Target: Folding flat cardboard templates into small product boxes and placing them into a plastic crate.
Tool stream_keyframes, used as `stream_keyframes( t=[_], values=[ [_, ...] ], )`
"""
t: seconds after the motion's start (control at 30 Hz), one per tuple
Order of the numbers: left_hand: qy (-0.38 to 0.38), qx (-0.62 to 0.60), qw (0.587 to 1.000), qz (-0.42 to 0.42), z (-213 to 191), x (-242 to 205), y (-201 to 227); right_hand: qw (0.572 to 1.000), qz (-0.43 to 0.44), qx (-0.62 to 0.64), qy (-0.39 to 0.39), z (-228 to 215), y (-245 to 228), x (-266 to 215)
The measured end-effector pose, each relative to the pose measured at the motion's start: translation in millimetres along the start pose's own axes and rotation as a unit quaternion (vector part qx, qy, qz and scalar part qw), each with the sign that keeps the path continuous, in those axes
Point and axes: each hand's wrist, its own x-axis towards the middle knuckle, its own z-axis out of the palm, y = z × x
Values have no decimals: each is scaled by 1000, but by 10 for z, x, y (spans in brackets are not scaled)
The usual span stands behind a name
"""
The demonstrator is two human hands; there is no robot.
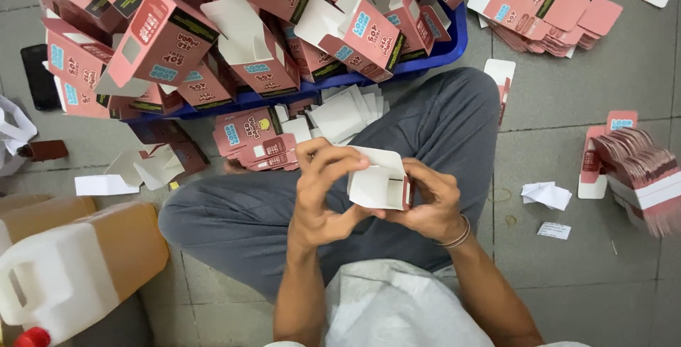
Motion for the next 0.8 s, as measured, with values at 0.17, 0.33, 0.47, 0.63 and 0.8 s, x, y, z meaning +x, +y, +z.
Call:
stream_keyframes(
  t=[0.17,0.33,0.47,0.63,0.8],
  values=[
    [-6,89,996,12,118,-128,-17,999,-43,3,16,14,47,-17],
    [-22,201,978,45,221,-131,136,998,-58,-6,35,-1,-1,21],
    [-15,275,959,68,291,-167,196,997,-73,-13,37,-38,38,42],
    [-29,285,955,71,297,-224,188,990,-136,37,30,12,-47,170],
    [-25,243,968,50,306,-210,238,984,-168,62,7,9,-126,245]
  ],
)
